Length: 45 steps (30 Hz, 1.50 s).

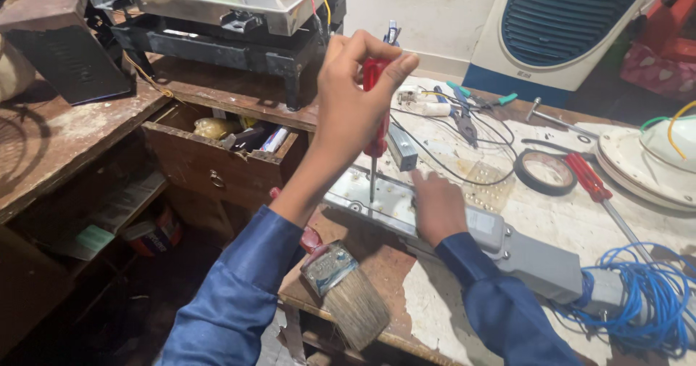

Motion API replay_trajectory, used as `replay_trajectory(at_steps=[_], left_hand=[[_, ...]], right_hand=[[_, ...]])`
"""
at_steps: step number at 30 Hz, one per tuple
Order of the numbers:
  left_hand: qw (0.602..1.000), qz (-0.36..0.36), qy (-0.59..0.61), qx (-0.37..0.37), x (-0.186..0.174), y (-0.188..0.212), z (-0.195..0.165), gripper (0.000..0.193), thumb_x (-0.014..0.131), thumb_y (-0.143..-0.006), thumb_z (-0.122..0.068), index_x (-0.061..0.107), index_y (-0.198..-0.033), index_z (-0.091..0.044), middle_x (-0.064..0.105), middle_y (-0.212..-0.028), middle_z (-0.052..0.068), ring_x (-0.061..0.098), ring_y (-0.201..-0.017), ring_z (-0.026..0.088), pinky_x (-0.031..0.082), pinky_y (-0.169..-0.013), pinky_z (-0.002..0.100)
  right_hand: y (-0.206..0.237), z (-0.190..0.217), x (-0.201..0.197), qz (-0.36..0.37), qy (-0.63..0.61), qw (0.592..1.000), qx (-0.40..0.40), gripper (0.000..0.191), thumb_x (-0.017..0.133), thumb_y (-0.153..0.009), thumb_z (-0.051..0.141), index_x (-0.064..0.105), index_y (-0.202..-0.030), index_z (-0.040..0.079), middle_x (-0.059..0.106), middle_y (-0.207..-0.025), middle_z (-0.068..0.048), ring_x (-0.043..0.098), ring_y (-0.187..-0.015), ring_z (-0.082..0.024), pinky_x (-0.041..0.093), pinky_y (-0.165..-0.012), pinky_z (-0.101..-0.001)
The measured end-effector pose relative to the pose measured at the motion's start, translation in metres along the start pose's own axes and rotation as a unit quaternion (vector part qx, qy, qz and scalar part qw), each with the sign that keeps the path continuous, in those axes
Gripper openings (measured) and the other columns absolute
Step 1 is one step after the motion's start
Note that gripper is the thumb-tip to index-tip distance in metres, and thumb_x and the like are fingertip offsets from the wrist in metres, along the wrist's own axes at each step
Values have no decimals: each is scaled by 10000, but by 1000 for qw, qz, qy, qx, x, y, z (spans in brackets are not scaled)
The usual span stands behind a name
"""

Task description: The person uses a red-handled screwdriver to tighten screws on a gray electrical box placed on a workbench. They repeatedly adjust the box and fasten multiple screws while handling internal wires.

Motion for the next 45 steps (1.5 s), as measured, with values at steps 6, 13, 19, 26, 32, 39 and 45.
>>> replay_trajectory(at_steps=[6,13,19,26,32,39,45], left_hand=[[994,55,79,-52,10,-3,21,227,616,-1035,-302,707,-1120,-113,699,-961,0,687,-877,142,572,-836,302],[998,-37,-36,40,7,2,-3,273,777,-987,-287,706,-1148,-78,533,-1139,112,629,-993,208,543,-893,314],[995,22,64,68,14,-2,-10,244,661,-1001,-197,634,-1220,-92,640,-1083,66,697,-960,186,556,-872,312],[997,-32,-19,60,23,2,-2,236,430,-1149,-132,568,-1313,-33,616,-1220,143,625,-1116,302,484,-1019,408],[974,-200,-103,2,11,20,-11,225,475,-1109,-154,516,-1258,10,579,-1157,199,632,-999,319,487,-885,410],[981,-43,180,-58,15,-7,14,247,650,-1077,-214,551,-975,-12,573,-695,-15,547,-599,94,421,-530,281],[954,74,277,-92,45,-2,13,263,680,-1045,-219,583,-879,-38,454,-622,-48,394,-534,47,285,-484,265]], right_hand=[[1,-3,-21,-21,-70,996,52,232,646,-756,-32,602,-976,26,655,-921,-197,633,-929,-419,488,-758,-516],[16,-30,-47,-160,-38,966,198,188,694,-726,-35,620,-879,47,726,-860,-125,665,-870,-377,470,-805,-514],[9,-48,-19,-87,-80,967,227,79,715,-884,104,646,-890,68,731,-821,-119,700,-824,-349,493,-727,-479],[0,-77,0,1,-123,966,226,164,809,-762,203,706,-829,94,741,-791,-106,718,-778,-305,524,-693,-432],[-5,-79,2,18,-178,962,207,125,745,-836,207,702,-859,92,769,-778,-101,747,-792,-288,541,-725,-410],[2,-66,-4,-12,-124,976,180,134,717,-857,138,654,-923,38,728,-841,-181,703,-855,-386,517,-751,-484],[-4,-67,17,115,-59,973,191,214,707,-828,134,599,-993,52,725,-872,-186,697,-886,-396,515,-763,-504]])
Point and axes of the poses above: each hand's wrist, its own y-axis away from the middle knuckle, its own x-axis out of the palm, z = x × y, the point moved 9 cm from there along -y, towards the middle knuckle
